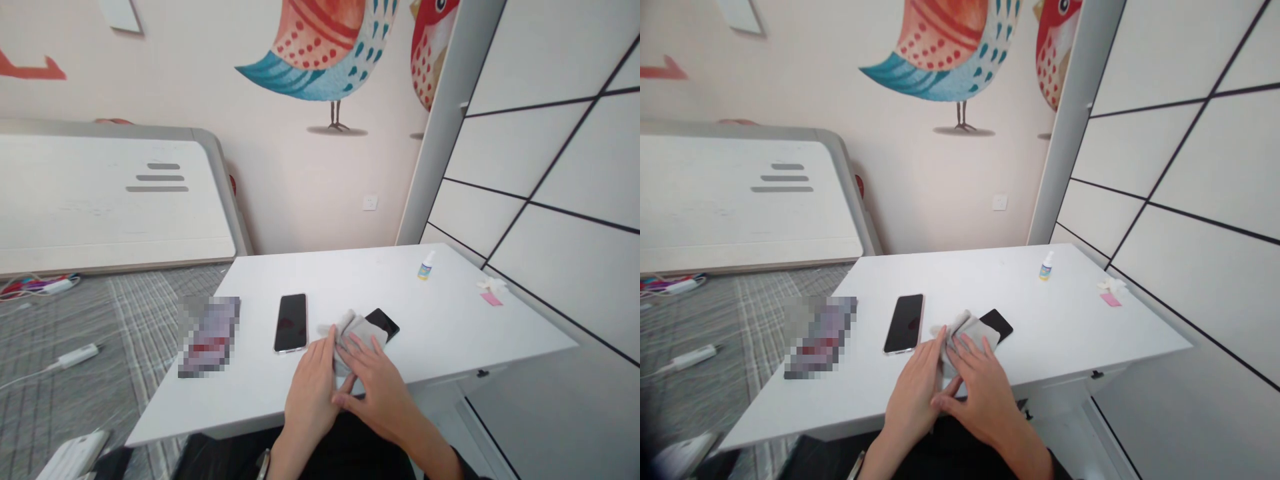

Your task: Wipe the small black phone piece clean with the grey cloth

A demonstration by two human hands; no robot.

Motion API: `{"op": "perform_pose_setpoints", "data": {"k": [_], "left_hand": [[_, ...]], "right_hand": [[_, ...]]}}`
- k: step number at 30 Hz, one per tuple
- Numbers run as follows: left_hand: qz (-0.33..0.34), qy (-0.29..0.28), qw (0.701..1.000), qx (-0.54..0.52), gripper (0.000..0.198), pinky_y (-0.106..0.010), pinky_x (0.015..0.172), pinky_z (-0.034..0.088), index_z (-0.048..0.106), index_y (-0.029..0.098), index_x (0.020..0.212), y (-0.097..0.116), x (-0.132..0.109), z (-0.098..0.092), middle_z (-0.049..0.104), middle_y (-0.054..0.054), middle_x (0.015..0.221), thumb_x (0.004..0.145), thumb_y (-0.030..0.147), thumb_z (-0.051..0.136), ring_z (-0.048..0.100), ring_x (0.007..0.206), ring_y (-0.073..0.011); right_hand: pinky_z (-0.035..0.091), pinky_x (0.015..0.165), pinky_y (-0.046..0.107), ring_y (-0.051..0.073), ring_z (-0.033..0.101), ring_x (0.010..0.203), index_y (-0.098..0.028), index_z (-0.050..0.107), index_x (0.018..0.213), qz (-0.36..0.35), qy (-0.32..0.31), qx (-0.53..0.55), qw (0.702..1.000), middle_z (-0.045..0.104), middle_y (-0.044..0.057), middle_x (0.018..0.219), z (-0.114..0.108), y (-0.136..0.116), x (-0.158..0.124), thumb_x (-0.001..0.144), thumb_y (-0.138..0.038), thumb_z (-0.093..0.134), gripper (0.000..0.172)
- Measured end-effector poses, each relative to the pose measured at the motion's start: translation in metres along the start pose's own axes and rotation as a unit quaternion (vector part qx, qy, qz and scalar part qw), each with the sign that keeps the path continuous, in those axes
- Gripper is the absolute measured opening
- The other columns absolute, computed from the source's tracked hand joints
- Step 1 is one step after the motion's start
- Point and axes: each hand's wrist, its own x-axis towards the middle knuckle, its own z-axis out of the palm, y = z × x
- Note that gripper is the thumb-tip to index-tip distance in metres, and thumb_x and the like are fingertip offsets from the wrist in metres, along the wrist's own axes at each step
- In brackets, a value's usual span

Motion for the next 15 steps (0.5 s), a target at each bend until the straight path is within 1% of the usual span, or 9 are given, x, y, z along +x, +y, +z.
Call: {"op": "perform_pose_setpoints", "data": {"k": [2, 4, 6, 7, 9, 11, 12, 14, 15], "left_hand": [[0.0, -0.002, 1.0, 0.0, 0.082, -0.054, 0.113, 0.047, 0.025, 0.017, 0.162, 0.001, 0.0, -0.001, 0.058, -0.019, 0.148, 0.094, 0.035, 0.067, 0.057, 0.135, -0.0351], [-0.004, -0.002, 1.0, 0.0, 0.083, -0.053, 0.112, 0.048, 0.024, 0.019, 0.162, 0.002, 0.001, -0.003, 0.058, -0.018, 0.147, 0.093, 0.034, 0.067, 0.058, 0.134, -0.0343], [-0.01, 0.0, 1.0, 0.0, 0.082, -0.053, 0.11, 0.049, 0.025, 0.02, 0.162, 0.005, 0.001, -0.004, 0.059, -0.016, 0.145, 0.093, 0.034, 0.068, 0.059, 0.132, -0.0339], [-0.013, 0.001, 1.0, 0.0, 0.082, -0.053, 0.11, 0.049, 0.026, 0.02, 0.161, 0.006, 0.002, -0.004, 0.059, -0.016, 0.144, 0.092, 0.034, 0.068, 0.059, 0.132, -0.034], [-0.018, 0.001, 1.0, 0.001, 0.08, -0.052, 0.111, 0.049, 0.028, 0.019, 0.161, 0.006, 0.002, -0.003, 0.06, -0.016, 0.144, 0.092, 0.032, 0.067, 0.058, 0.133, -0.0338], [-0.021, -0.002, 1.0, 0.004, 0.078, -0.052, 0.112, 0.048, 0.029, 0.017, 0.16, 0.006, 0.002, -0.002, 0.06, -0.017, 0.144, 0.092, 0.028, 0.066, 0.058, 0.133, -0.0334], [-0.022, -0.005, 1.0, 0.005, 0.078, -0.051, 0.113, 0.047, 0.029, 0.016, 0.16, 0.005, 0.002, -0.002, 0.06, -0.017, 0.143, 0.092, 0.026, 0.065, 0.058, 0.133, -0.033], [-0.022, -0.01, 1.0, 0.009, 0.079, -0.051, 0.113, 0.047, 0.027, 0.016, 0.161, 0.005, 0.001, -0.002, 0.061, -0.017, 0.142, 0.092, 0.025, 0.065, 0.059, 0.132, -0.0324], [-0.021, -0.012, 1.0, 0.011, 0.08, -0.051, 0.113, 0.047, 0.026, 0.016, 0.162, 0.005, 0.001, -0.002, 0.06, -0.017, 0.144, 0.092, 0.027, 0.066, 0.058, 0.132, -0.0323]], "right_hand": [[0.027, 0.129, 0.056, 0.029, 0.045, 0.151, -0.034, 0.052, 0.154, -0.002, -0.005, 0.005, 1.0, 0.053, 0.002, 0.159, -0.003, 0.007, 0.002, 0.099, -0.064, 0.059, 0.064], [0.028, 0.126, 0.063, 0.032, 0.046, 0.15, -0.029, 0.055, 0.152, 0.038, 0.012, -0.005, 0.999, 0.054, 0.007, 0.157, -0.011, 0.028, 0.005, 0.106, -0.058, 0.046, 0.055], [0.028, 0.123, 0.07, 0.036, 0.044, 0.151, -0.021, 0.051, 0.155, 0.084, 0.035, -0.022, 0.996, 0.052, 0.015, 0.157, -0.017, 0.047, 0.009, 0.11, -0.054, 0.037, 0.058], [0.028, 0.123, 0.072, 0.038, 0.042, 0.152, -0.018, 0.049, 0.157, 0.095, 0.041, -0.029, 0.994, 0.05, 0.017, 0.158, -0.018, 0.05, 0.01, 0.109, -0.054, 0.038, 0.061], [0.028, 0.125, 0.068, 0.039, 0.04, 0.153, -0.016, 0.047, 0.158, 0.079, 0.035, -0.031, 0.996, 0.048, 0.017, 0.16, -0.014, 0.039, 0.008, 0.104, -0.061, 0.05, 0.07], [0.031, 0.128, 0.057, 0.034, 0.039, 0.154, -0.021, 0.046, 0.159, 0.03, 0.012, -0.018, 0.999, 0.046, 0.01, 0.163, -0.004, 0.014, 0.002, 0.095, -0.067, 0.062, 0.08], [0.032, 0.128, 0.052, 0.031, 0.04, 0.154, -0.024, 0.046, 0.159, 0.001, 0.001, -0.009, 1.0, 0.045, 0.007, 0.164, 0.0, 0.003, -0.002, 0.093, -0.068, 0.064, 0.081], [0.034, 0.128, 0.044, 0.026, 0.044, 0.152, -0.031, 0.049, 0.156, -0.035, -0.008, 0.001, 0.999, 0.048, 0.0, 0.162, 0.003, -0.008, -0.007, 0.094, -0.068, 0.064, 0.074], [0.036, 0.127, 0.044, 0.025, 0.047, 0.15, -0.032, 0.053, 0.154, -0.035, -0.003, 0.0, 0.999, 0.05, 0.0, 0.16, 0.002, -0.005, -0.008, 0.097, -0.067, 0.06, 0.068]]}}
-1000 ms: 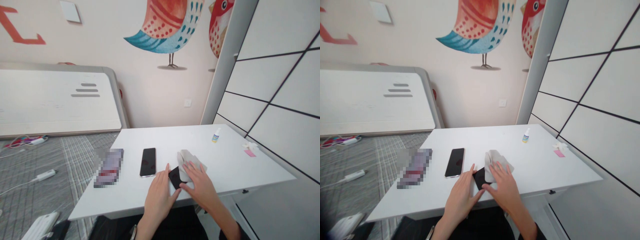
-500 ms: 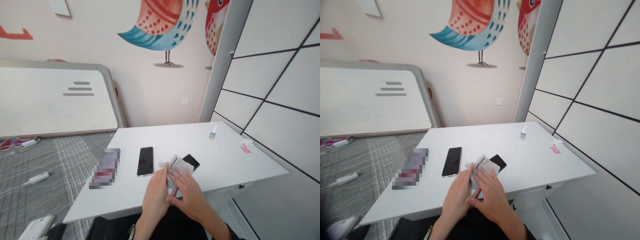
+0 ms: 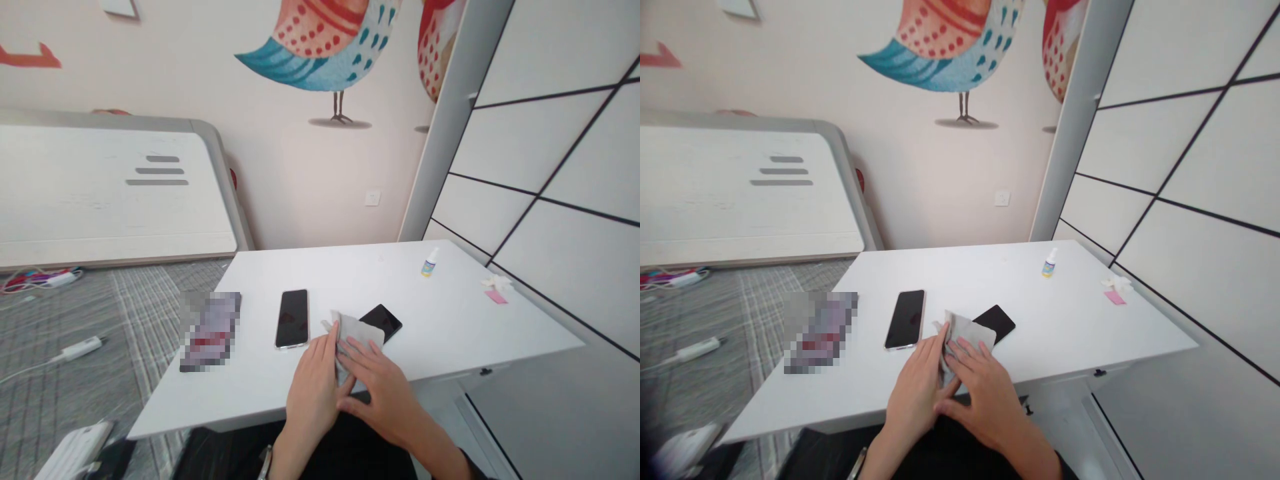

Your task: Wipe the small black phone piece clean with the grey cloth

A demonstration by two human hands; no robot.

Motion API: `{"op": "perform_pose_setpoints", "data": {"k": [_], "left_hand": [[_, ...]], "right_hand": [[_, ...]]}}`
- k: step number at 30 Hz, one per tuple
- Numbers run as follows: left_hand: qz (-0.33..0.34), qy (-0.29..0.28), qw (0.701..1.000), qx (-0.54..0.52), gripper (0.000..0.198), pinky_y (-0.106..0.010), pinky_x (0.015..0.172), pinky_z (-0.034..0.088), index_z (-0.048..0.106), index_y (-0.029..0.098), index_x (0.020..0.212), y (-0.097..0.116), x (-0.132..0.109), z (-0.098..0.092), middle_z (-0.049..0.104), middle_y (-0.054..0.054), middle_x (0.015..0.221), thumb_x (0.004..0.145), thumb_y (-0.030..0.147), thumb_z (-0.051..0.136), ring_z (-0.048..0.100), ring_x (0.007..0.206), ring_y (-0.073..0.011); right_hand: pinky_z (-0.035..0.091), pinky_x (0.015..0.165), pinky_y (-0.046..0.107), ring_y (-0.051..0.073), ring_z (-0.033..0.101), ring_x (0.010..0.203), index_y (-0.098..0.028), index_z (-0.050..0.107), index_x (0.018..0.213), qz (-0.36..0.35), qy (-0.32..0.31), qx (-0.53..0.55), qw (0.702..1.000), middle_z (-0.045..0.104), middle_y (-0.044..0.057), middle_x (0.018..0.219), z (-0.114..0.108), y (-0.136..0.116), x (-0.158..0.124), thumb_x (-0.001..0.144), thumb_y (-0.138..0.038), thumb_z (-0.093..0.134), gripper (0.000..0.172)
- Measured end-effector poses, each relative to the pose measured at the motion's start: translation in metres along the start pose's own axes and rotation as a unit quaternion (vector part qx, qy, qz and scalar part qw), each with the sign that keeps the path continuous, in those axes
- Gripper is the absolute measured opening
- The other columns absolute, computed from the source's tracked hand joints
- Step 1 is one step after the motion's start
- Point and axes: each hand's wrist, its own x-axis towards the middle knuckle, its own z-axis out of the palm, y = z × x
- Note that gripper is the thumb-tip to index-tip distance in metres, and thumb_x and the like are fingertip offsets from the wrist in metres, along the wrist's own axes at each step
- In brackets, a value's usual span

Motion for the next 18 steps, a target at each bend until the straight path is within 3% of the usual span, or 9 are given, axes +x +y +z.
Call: {"op": "perform_pose_setpoints", "data": {"k": [3, 6, 8, 11, 14, 18], "left_hand": [[0.005, 0.0, 1.0, 0.006, 0.082, -0.051, 0.114, 0.047, 0.026, 0.018, 0.162, 0.002, 0.0, -0.002, 0.056, -0.016, 0.149, 0.093, 0.033, 0.069, 0.055, 0.136, -0.0326], [0.005, 0.005, 1.0, 0.01, 0.082, -0.052, 0.113, 0.047, 0.026, 0.018, 0.161, 0.004, 0.0, -0.004, 0.057, -0.016, 0.149, 0.093, 0.035, 0.069, 0.056, 0.136, -0.0335], [0.003, 0.009, 1.0, 0.01, 0.082, -0.053, 0.112, 0.048, 0.027, 0.018, 0.161, 0.004, 0.0, -0.003, 0.058, -0.017, 0.148, 0.093, 0.036, 0.07, 0.056, 0.135, -0.0343], [0.0, 0.011, 1.0, 0.011, 0.084, -0.052, 0.113, 0.048, 0.028, 0.018, 0.16, 0.004, 0.0, -0.002, 0.059, -0.016, 0.146, 0.092, 0.038, 0.071, 0.056, 0.135, -0.034], [-0.003, 0.015, 1.0, 0.016, 0.082, -0.053, 0.114, 0.047, 0.03, 0.018, 0.159, 0.003, 0.0, -0.002, 0.058, -0.015, 0.147, 0.092, 0.039, 0.071, 0.054, 0.138, -0.0346], [-0.01, 0.028, 0.999, 0.027, 0.071, -0.055, 0.114, 0.048, 0.04, 0.017, 0.153, 0.002, -0.002, -0.002, 0.052, -0.017, 0.151, 0.093, 0.04, 0.071, 0.05, 0.142, -0.0365]], "right_hand": [[0.042, 0.122, 0.052, 0.028, 0.051, 0.147, -0.025, 0.058, 0.15, 0.067, 0.046, -0.025, 0.996, 0.055, 0.008, 0.156, -0.009, 0.033, 0.002, 0.107, -0.058, 0.043, 0.056], [0.043, 0.119, 0.061, 0.035, 0.048, 0.148, -0.017, 0.052, 0.154, 0.118, 0.089, -0.051, 0.988, 0.053, 0.016, 0.157, -0.012, 0.06, 0.001, 0.109, -0.056, 0.038, 0.061], [0.043, 0.119, 0.062, 0.037, 0.045, 0.15, -0.016, 0.049, 0.157, 0.113, 0.094, -0.059, 0.987, 0.052, 0.016, 0.158, -0.007, 0.057, -0.004, 0.106, -0.061, 0.045, 0.068], [0.041, 0.121, 0.06, 0.035, 0.041, 0.153, -0.017, 0.044, 0.159, 0.089, 0.088, -0.06, 0.99, 0.048, 0.012, 0.161, 0.006, 0.034, -0.017, 0.101, -0.066, 0.051, 0.076], [0.041, 0.122, 0.058, 0.034, 0.04, 0.153, -0.021, 0.041, 0.161, 0.07, 0.087, -0.051, 0.992, 0.046, 0.01, 0.163, 0.012, 0.016, -0.027, 0.102, -0.063, 0.053, 0.074], [0.041, 0.121, 0.06, 0.034, 0.043, 0.152, -0.024, 0.042, 0.16, 0.051, 0.086, -0.036, 0.994, 0.049, 0.008, 0.161, 0.008, 0.015, -0.029, 0.105, -0.056, 0.052, 0.065]]}}
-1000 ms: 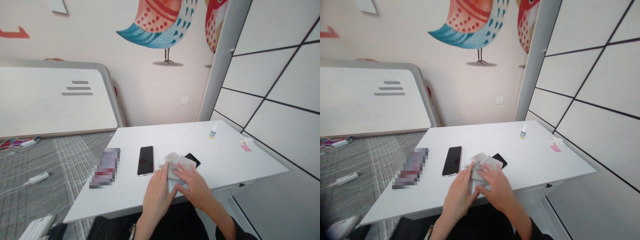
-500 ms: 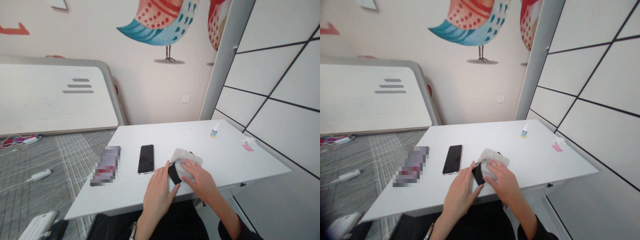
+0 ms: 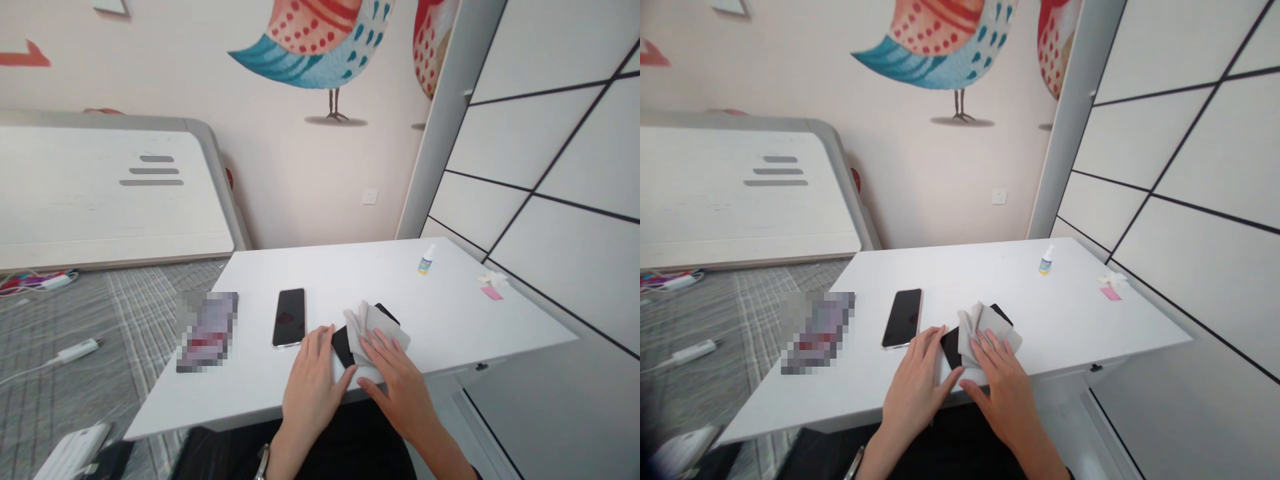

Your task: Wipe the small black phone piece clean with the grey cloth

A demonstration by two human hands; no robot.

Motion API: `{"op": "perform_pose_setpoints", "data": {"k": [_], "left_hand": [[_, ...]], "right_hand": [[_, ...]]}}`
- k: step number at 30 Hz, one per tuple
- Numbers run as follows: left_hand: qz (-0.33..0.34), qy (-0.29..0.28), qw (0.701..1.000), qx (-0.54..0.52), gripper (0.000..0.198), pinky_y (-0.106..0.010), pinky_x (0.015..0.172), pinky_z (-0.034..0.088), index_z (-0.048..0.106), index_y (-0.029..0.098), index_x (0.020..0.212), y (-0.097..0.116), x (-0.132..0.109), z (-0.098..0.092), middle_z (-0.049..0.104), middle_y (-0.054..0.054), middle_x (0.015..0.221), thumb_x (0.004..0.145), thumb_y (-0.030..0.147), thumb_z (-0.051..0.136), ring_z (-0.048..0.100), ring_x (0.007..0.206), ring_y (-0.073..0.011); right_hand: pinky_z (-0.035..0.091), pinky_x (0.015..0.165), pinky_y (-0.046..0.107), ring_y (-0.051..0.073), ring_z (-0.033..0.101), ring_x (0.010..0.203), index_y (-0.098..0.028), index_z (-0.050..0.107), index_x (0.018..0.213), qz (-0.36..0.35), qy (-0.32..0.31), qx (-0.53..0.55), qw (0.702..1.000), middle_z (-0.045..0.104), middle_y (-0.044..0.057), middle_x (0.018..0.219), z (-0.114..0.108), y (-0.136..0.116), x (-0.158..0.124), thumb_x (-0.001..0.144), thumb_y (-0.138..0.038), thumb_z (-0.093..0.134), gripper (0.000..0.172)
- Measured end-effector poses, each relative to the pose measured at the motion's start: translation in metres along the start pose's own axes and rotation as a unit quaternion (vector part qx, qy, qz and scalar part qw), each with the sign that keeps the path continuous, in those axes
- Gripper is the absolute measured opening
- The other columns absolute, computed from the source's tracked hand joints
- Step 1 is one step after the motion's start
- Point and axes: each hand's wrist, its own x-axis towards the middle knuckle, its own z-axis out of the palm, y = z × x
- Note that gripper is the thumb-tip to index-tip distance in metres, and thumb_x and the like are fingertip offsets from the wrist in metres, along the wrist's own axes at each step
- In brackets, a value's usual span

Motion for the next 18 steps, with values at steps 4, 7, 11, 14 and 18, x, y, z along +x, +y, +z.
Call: {"op": "perform_pose_setpoints", "data": {"k": [4, 7, 11, 14, 18], "left_hand": [[-0.005, 0.006, 1.0, -0.007, 0.066, -0.058, 0.115, 0.046, 0.051, 0.015, 0.144, 0.0, -0.001, 0.001, 0.05, -0.019, 0.154, 0.091, 0.046, 0.076, 0.048, 0.144, -0.0396], [-0.005, 0.001, 1.0, -0.024, 0.06, -0.059, 0.118, 0.044, 0.054, 0.017, 0.139, 0.0, 0.001, 0.0, 0.054, -0.017, 0.151, 0.089, 0.04, 0.078, 0.049, 0.142, -0.038], [-0.008, -0.012, 0.998, -0.062, 0.062, -0.056, 0.117, 0.045, 0.054, 0.019, 0.133, -0.002, 0.005, -0.005, 0.058, -0.015, 0.142, 0.081, 0.034, 0.085, 0.055, 0.137, -0.0357], [-0.018, -0.022, 0.995, -0.096, 0.065, -0.055, 0.113, 0.047, 0.05, 0.021, 0.133, -0.003, 0.005, -0.007, 0.061, -0.014, 0.138, 0.079, 0.03, 0.085, 0.059, 0.132, -0.0351], [-0.041, -0.039, 0.988, -0.14, 0.069, -0.051, 0.107, 0.052, 0.04, 0.026, 0.142, -0.003, 0.003, -0.01, 0.064, -0.012, 0.139, 0.084, 0.023, 0.077, 0.065, 0.128, -0.0325]], "right_hand": [[0.043, 0.121, 0.058, 0.033, 0.045, 0.151, -0.026, 0.046, 0.159, -0.014, -0.005, 0.004, 1.0, 0.052, 0.005, 0.159, -0.002, -0.001, -0.003, 0.106, -0.053, 0.052, 0.06], [0.041, 0.121, 0.06, 0.032, 0.044, 0.151, -0.027, 0.047, 0.158, -0.014, -0.004, 0.006, 1.0, 0.051, 0.005, 0.159, -0.001, -0.007, -0.01, 0.106, -0.05, 0.052, 0.057], [0.037, 0.123, 0.064, 0.033, 0.044, 0.151, -0.029, 0.047, 0.158, 0.014, 0.009, 0.001, 1.0, 0.051, 0.005, 0.16, -0.002, -0.004, -0.014, 0.108, -0.047, 0.05, 0.053], [0.034, 0.124, 0.065, 0.033, 0.041, 0.153, -0.028, 0.042, 0.16, 0.031, 0.015, -0.007, 0.999, 0.048, 0.005, 0.162, -0.003, 0.002, -0.01, 0.108, -0.048, 0.049, 0.056], [0.032, 0.125, 0.063, 0.033, 0.033, 0.157, -0.029, 0.03, 0.166, 0.018, 0.018, -0.004, 1.0, 0.042, 0.005, 0.166, 0.0, 0.002, -0.002, 0.108, -0.048, 0.048, 0.064]]}}
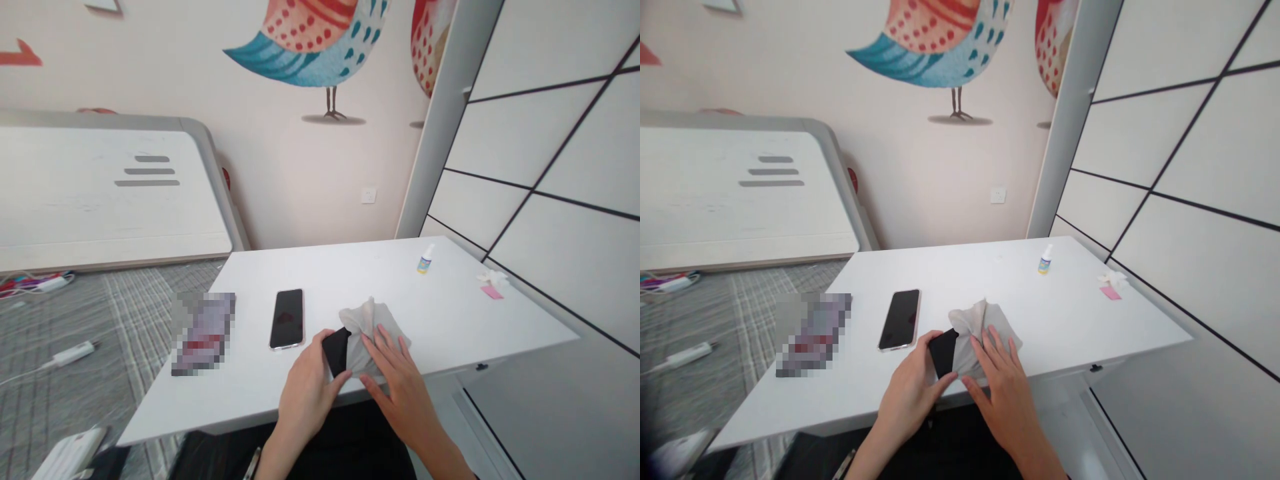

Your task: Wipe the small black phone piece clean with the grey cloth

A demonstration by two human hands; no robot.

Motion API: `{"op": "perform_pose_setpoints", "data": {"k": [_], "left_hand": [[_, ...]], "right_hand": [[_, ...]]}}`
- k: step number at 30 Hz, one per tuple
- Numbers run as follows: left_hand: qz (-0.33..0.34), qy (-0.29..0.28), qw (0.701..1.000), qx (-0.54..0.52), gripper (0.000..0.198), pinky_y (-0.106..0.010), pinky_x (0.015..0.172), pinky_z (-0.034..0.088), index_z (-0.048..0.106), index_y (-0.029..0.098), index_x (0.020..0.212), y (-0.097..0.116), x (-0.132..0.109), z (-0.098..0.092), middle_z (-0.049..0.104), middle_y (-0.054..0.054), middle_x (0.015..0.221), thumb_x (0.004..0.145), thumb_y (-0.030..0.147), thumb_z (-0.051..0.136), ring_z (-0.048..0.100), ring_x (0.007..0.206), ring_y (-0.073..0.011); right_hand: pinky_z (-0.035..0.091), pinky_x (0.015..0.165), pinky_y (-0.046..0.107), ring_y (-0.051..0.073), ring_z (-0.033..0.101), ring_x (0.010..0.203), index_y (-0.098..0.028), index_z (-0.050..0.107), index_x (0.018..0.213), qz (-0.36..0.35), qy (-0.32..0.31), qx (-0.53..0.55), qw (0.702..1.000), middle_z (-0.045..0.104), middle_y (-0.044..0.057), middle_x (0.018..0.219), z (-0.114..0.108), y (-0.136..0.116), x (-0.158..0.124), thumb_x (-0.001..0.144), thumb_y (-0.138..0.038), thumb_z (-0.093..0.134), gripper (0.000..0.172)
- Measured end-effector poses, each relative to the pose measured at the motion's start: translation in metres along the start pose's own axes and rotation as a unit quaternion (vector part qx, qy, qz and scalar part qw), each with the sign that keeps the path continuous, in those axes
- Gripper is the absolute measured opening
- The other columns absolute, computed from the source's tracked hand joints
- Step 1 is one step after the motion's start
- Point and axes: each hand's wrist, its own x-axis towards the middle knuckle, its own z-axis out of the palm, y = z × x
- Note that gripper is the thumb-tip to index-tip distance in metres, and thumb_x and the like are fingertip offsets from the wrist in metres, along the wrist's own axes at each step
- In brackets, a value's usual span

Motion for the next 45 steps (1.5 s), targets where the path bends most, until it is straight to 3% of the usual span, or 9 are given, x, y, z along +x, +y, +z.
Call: {"op": "perform_pose_setpoints", "data": {"k": [5, 9, 15, 23, 30, 34, 38, 41, 45], "left_hand": [[-0.023, -0.027, 0.998, -0.046, 0.059, -0.036, 0.089, 0.058, 0.037, 0.031, 0.145, 0.002, -0.006, -0.004, 0.075, -0.005, 0.12, 0.093, 0.024, 0.065, 0.075, 0.106, -0.0258], [-0.051, -0.029, 0.997, -0.044, 0.054, -0.032, 0.071, 0.055, 0.039, 0.028, 0.151, 0.003, -0.007, -0.005, 0.076, -0.001, 0.089, 0.099, 0.028, 0.054, 0.076, 0.079, -0.0249], [-0.043, -0.05, 0.997, -0.032, 0.028, -0.035, 0.082, 0.055, 0.069, 0.024, 0.119, 0.0, -0.004, -0.003, 0.08, -0.009, 0.103, 0.095, 0.023, 0.054, 0.077, 0.096, -0.0305], [-0.039, -0.061, 0.997, -0.028, 0.037, -0.036, 0.089, 0.054, 0.062, 0.028, 0.137, 0.005, -0.005, -0.006, 0.081, -0.007, 0.11, 0.101, 0.029, 0.053, 0.076, 0.104, -0.03], [-0.04, -0.067, 0.997, -0.014, 0.039, -0.035, 0.088, 0.055, 0.068, 0.025, 0.129, 0.0, -0.006, -0.003, 0.079, -0.009, 0.116, 0.095, 0.017, 0.052, 0.075, 0.108, -0.0319], [-0.041, -0.068, 0.997, -0.012, 0.04, -0.034, 0.088, 0.055, 0.061, 0.028, 0.139, 0.002, -0.006, -0.003, 0.079, -0.007, 0.116, 0.101, 0.026, 0.051, 0.076, 0.105, -0.0294], [-0.044, -0.064, 0.997, -0.009, 0.037, -0.033, 0.084, 0.055, 0.061, 0.031, 0.138, 0.006, -0.006, -0.005, 0.081, -0.003, 0.102, 0.104, 0.03, 0.05, 0.078, 0.095, -0.0277], [-0.045, -0.065, 0.997, -0.007, 0.036, -0.031, 0.083, 0.054, 0.061, 0.031, 0.138, 0.006, -0.006, -0.004, 0.081, -0.004, 0.103, 0.103, 0.03, 0.05, 0.077, 0.097, -0.0264], [-0.057, -0.075, 0.995, 0.012, 0.028, -0.034, 0.084, 0.055, 0.071, 0.021, 0.116, 0.002, -0.005, -0.002, 0.08, -0.012, 0.106, 0.098, 0.022, 0.05, 0.077, 0.098, -0.0306]], "right_hand": [[0.032, 0.123, 0.068, 0.037, 0.026, 0.159, -0.025, 0.005, 0.17, 0.015, 0.052, -0.001, 0.999, 0.035, 0.012, 0.17, 0.006, -0.005, 0.013, 0.108, -0.049, 0.047, 0.079], [0.028, 0.123, 0.071, 0.038, 0.021, 0.16, -0.024, 0.004, 0.17, 0.012, 0.07, 0.005, 0.997, 0.032, 0.013, 0.171, -0.002, -0.013, 0.022, 0.107, -0.051, 0.047, 0.081], [0.027, 0.127, 0.064, 0.033, 0.023, 0.16, -0.026, 0.018, 0.169, -0.099, -0.008, 0.014, 0.995, 0.037, 0.006, 0.169, -0.013, -0.04, 0.019, 0.106, -0.051, 0.051, 0.076], [0.03, 0.121, 0.072, 0.037, 0.03, 0.158, -0.022, 0.028, 0.166, 0.006, 0.093, -0.015, 0.995, 0.044, 0.013, 0.164, -0.011, 0.001, 0.03, 0.109, -0.043, 0.043, 0.062], [0.031, 0.125, 0.062, 0.031, 0.034, 0.157, -0.026, 0.036, 0.162, -0.117, 0.034, 0.0, 0.993, 0.048, 0.005, 0.163, -0.012, -0.041, 0.025, 0.107, -0.046, 0.052, 0.062], [0.032, 0.123, 0.065, 0.032, 0.043, 0.152, -0.028, 0.044, 0.158, -0.067, 0.065, -0.014, 0.996, 0.053, 0.006, 0.159, -0.017, -0.012, 0.037, 0.108, -0.045, 0.048, 0.053], [0.031, 0.117, 0.075, 0.041, 0.037, 0.154, -0.02, 0.044, 0.159, -0.004, 0.102, -0.031, 0.994, 0.052, 0.014, 0.159, -0.02, 0.015, 0.046, 0.11, -0.045, 0.042, 0.055], [0.027, 0.122, 0.071, 0.039, 0.028, 0.158, -0.024, 0.038, 0.162, -0.039, 0.074, -0.024, 0.996, 0.045, 0.009, 0.164, -0.017, -0.01, 0.038, 0.107, -0.055, 0.047, 0.064], [0.021, 0.127, 0.064, 0.031, 0.028, 0.159, -0.028, 0.027, 0.166, -0.129, -0.007, 0.006, 0.992, 0.039, 0.002, 0.168, -0.015, -0.047, 0.026, 0.105, -0.06, 0.048, 0.072]]}}
